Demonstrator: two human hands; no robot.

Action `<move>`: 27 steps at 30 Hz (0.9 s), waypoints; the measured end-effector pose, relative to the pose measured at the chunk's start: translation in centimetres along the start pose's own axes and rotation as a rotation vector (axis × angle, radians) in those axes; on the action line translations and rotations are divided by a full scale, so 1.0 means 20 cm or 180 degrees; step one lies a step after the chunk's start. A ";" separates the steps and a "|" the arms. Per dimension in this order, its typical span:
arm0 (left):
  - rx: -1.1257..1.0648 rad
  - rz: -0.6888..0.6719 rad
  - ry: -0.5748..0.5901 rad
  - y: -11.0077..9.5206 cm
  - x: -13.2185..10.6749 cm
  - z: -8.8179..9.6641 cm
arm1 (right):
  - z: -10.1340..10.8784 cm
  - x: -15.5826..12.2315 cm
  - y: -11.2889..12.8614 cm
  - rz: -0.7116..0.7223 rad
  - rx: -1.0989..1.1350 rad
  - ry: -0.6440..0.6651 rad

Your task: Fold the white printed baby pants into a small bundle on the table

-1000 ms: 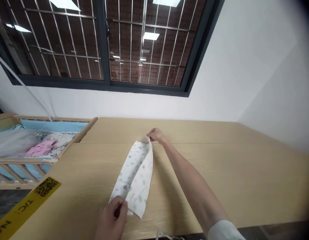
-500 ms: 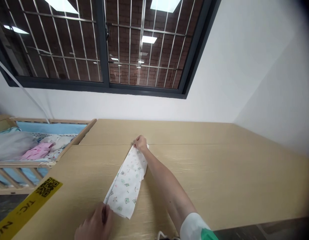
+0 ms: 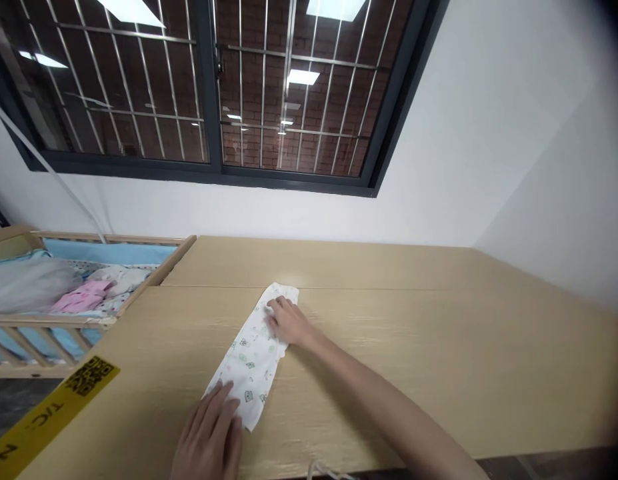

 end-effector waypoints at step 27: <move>0.0735 0.0078 -0.0846 -0.38 -0.33 -0.31 | 0.02 -0.58 0.55 0.2112 0.0992 0.1503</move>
Point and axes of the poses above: each hand's wrist, its own x-axis towards the middle knuckle, its own z-axis out of the back of the hand, y = z × x, the point moved 6 cm from there along x, towards the middle knuckle, and after that the axes turned 3 degrees about z, right-handed, at the moved point
